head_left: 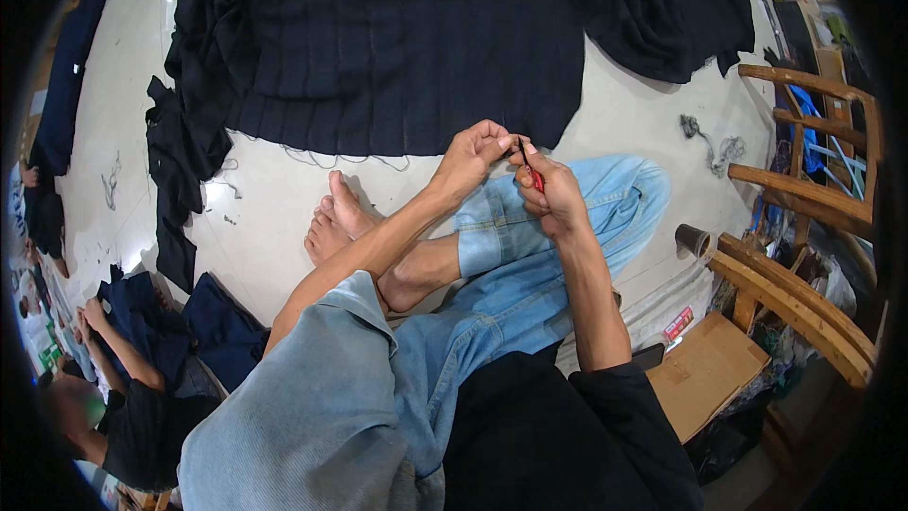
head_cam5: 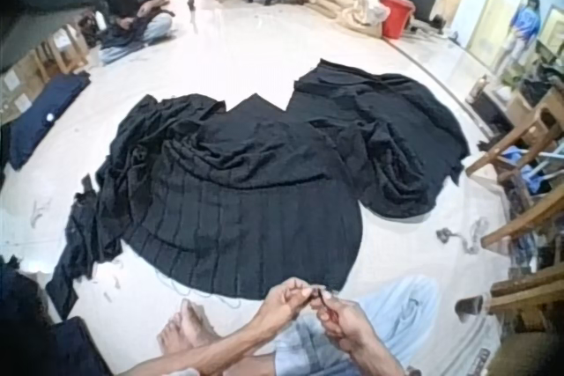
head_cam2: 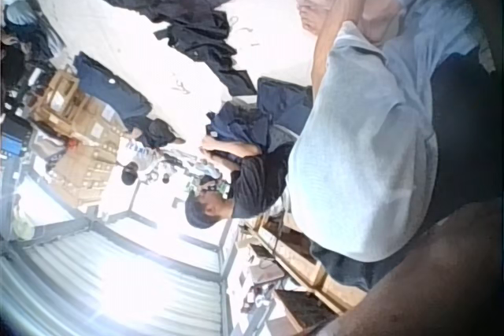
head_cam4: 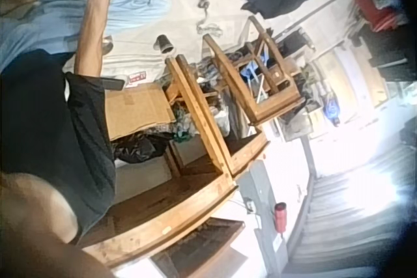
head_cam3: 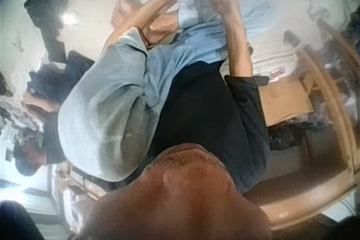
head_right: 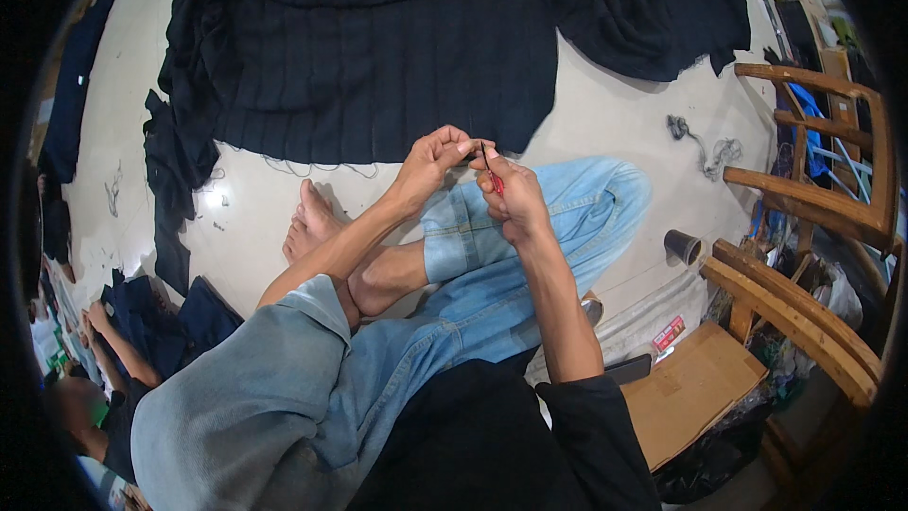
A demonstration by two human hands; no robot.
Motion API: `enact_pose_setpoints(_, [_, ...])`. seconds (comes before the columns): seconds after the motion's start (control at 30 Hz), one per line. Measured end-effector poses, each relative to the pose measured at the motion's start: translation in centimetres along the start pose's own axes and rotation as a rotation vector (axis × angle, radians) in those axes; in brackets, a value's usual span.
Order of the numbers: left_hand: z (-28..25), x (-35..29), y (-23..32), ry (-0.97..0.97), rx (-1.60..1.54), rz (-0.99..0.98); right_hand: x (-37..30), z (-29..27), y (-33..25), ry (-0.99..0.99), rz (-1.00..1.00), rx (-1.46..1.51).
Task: The person sits on the floor and uses scissors to cut a large piece of black fabric. They trim the edges and cut along marked lines, occasionally adjusting the fabric's position.
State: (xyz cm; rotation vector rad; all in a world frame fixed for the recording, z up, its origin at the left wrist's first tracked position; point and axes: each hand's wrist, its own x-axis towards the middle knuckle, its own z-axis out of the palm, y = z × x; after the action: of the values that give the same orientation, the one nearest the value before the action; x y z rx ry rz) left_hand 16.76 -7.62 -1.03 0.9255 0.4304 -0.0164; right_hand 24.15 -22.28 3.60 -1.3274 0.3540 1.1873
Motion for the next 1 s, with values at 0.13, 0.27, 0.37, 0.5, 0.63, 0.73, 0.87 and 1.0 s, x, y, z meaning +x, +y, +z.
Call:
enact_pose_setpoints(0.13, [0.6,-0.6,-0.2,0.035,0.19,0.136,-1.0,0.4,-0.3,0.01,-0.078,0.065])
enact_pose_setpoints(0.27, [0.9,-0.9,2.1,0.02,0.108,0.122,-1.9,0.3,-0.2,0.061,-0.267,0.105])
enact_pose_setpoints(0.37, [0.4,-0.6,4.6,0.069,-0.175,-0.021,-1.2,1.9,0.3,0.142,-0.482,-0.166])
enact_pose_setpoints(0.5, [0.5,-0.5,4.8,0.071,0.039,0.077,0.5,2.8,0.9,0.041,-0.492,-0.307])
enact_pose_setpoints(0.63, [0.9,-0.3,4.1,0.099,0.101,0.132,1.8,2.3,1.4,0.209,-0.669,-0.274])
enact_pose_setpoints(0.73, [-0.4,-0.3,2.5,0.167,0.488,0.266,0.2,1.7,-0.1,0.393,-0.522,-0.317])
enact_pose_setpoints(0.87, [-1.8,-1.2,0.5,0.094,1.168,0.605,0.1,1.1,-0.7,0.424,-0.485,-0.213])
enact_pose_setpoints(1.0, [-1.5,-1.4,-0.1,0.083,1.353,0.722,0.3,1.0,-0.9,0.422,-0.461,-0.156])
